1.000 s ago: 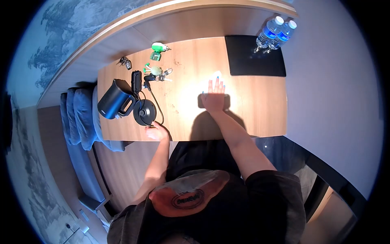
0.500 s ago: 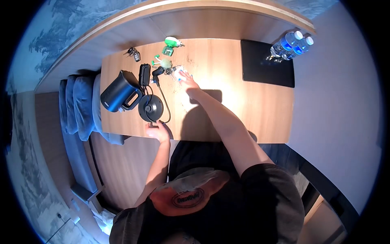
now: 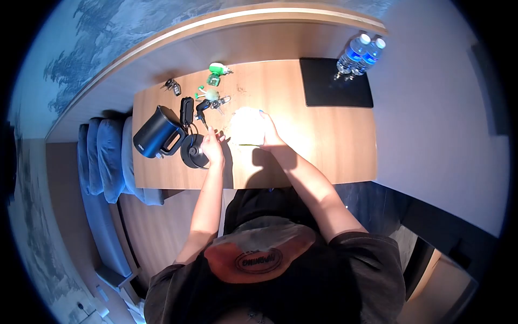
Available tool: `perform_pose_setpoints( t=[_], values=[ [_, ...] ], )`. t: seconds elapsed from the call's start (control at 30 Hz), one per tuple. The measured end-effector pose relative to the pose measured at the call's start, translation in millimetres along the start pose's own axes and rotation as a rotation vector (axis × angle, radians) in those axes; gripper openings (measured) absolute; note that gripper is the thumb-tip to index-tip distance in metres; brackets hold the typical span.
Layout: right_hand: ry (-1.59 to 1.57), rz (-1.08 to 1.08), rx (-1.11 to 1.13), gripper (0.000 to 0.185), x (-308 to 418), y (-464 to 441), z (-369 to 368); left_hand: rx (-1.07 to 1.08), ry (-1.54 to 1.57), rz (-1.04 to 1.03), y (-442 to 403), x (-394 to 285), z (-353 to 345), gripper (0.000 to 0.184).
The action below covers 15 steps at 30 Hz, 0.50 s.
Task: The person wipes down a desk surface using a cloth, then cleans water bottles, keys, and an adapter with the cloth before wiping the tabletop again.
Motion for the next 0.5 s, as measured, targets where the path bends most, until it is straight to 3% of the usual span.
perform_pose_setpoints(
  t=[0.17,0.2,0.3,0.43,0.5],
  values=[
    [-0.100,-0.034,-0.048,0.055,-8.5,24.2,3.4,-0.032,-0.377,-0.416,19.9,3.7,-23.6,0.018],
    [-0.067,-0.003,0.003,0.052,-9.3,25.3,7.8,0.080,-0.220,-0.246,7.2,31.1,-20.2,0.017],
    [-0.021,0.016,-0.038,0.051,-7.7,36.6,23.2,0.141,-0.170,-0.083,9.7,45.3,-27.1,0.015],
    [0.068,0.142,-0.146,0.046,7.2,55.9,59.1,0.262,-0.303,-0.175,15.7,51.2,-45.4,0.010],
    [0.173,0.327,-0.263,0.046,23.6,64.2,87.3,0.281,-0.321,-0.217,21.1,53.4,-56.3,0.008]
  ],
)
Point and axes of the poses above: each hand's wrist, its own y-axis away from the middle knuckle, its own z-axis out of the back of the hand, x = y × z, the point moved 4 cm from there along -y, towards the middle knuckle, and after that the axes turned 5 degrees about -z, right-handed, at the moved point
